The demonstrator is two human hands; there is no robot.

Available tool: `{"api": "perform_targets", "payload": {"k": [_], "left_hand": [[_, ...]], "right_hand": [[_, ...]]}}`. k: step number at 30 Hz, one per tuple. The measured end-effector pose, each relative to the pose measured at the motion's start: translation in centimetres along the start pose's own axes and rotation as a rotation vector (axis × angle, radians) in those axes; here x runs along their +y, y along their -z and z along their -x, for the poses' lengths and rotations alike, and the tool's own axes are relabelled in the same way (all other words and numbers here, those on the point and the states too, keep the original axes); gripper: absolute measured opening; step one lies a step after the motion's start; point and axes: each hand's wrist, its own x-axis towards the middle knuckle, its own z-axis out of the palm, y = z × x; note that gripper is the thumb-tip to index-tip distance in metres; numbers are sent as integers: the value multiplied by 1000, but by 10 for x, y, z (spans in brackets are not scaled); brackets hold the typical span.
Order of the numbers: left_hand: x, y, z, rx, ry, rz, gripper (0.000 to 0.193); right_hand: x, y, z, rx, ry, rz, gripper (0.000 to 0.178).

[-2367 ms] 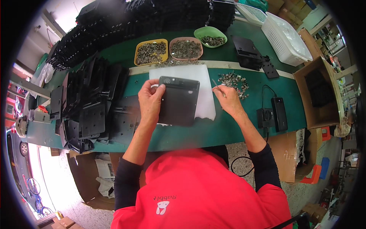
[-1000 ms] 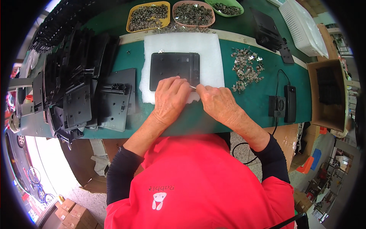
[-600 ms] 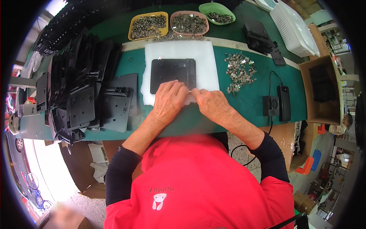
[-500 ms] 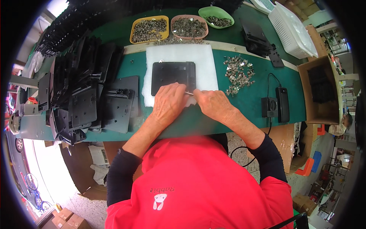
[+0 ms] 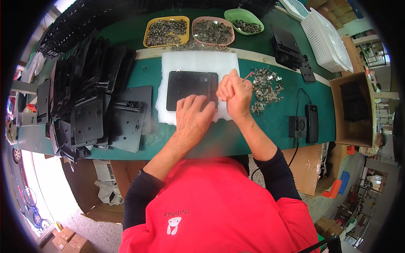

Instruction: The person uses a small screwdriver to tighten screws on the back of a black electronic device. They repeatedly pick up the device, secure fasteners, and place it back on the workbench. The person handles multiple similar units in a repetitive assembly or finishing process.

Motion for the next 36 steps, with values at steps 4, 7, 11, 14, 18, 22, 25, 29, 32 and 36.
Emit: {"api": "perform_targets", "payload": {"k": [4,7,11,14,18,22,25,29,32,36], "left_hand": [[0,-1,0,-15,0,3,26],[-1,-2,-1,5,-2,7,25],[0,-2,-3,48,-5,27,20],[0,-2,-5,36,-11,29,20],[1,-1,-4,41,-23,20,21],[1,0,-4,-12,-31,10,21],[0,1,-11,-45,-123,36,19],[1,1,-14,-86,-102,45,17],[2,-2,-15,-79,-96,41,17],[2,-1,-15,-72,-92,43,15]], "right_hand": [[10,-14,-6,-123,184,188,39],[18,-5,-11,-177,174,304,36],[17,-7,-17,-192,190,519,36],[18,-17,-25,-106,132,551,50],[30,-11,-45,-97,200,635,40],[15,-11,-47,41,147,187,49],[-1,1,-67,152,93,79,55],[2,-3,-83,144,-41,150,56],[7,-8,-92,103,-97,110,57],[10,-19,-91,54,-136,176,58]]}}
